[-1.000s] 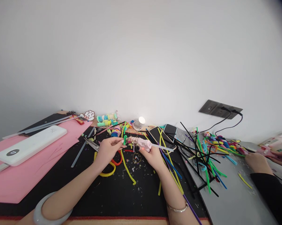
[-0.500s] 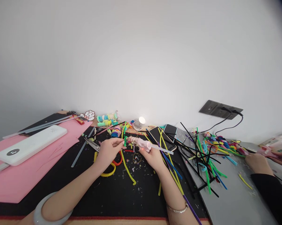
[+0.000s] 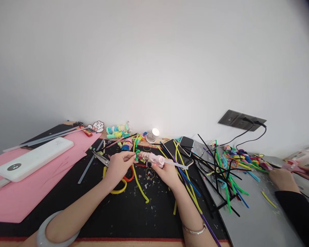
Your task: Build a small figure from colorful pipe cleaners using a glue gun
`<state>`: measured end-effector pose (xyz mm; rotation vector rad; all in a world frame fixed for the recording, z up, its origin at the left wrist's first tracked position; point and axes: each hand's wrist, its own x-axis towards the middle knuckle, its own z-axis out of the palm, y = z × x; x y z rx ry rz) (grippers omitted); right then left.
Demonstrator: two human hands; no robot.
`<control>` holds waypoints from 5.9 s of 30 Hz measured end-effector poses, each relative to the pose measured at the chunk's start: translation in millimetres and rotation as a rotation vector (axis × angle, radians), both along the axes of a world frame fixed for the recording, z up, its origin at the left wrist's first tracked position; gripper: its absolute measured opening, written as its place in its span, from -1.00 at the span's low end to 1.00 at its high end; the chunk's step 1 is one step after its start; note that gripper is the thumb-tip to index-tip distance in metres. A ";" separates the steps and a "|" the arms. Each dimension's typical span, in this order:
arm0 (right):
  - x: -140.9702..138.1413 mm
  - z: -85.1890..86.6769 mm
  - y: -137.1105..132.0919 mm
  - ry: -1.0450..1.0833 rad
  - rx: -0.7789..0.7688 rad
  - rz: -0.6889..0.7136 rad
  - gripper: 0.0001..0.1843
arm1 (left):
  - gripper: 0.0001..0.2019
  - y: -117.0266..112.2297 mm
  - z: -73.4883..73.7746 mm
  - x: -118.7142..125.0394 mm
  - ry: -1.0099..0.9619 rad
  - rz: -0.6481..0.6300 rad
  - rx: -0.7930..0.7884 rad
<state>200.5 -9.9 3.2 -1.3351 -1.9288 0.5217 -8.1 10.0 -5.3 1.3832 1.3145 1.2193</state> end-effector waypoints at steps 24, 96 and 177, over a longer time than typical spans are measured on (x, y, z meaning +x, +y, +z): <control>10.6 -2.1 6.1 -0.372 -0.009 -0.268 -0.58 | -0.72 3.8 4.9 -6.1 -0.173 0.079 -0.027; -21.8 2.2 -1.4 0.806 -0.103 -0.072 -0.63 | -0.62 -4.6 10.2 2.4 -0.245 -0.104 -0.256; -30.9 1.3 -1.4 0.747 -0.217 -0.127 -0.87 | -0.66 -9.9 12.9 7.8 -0.417 -0.299 -0.267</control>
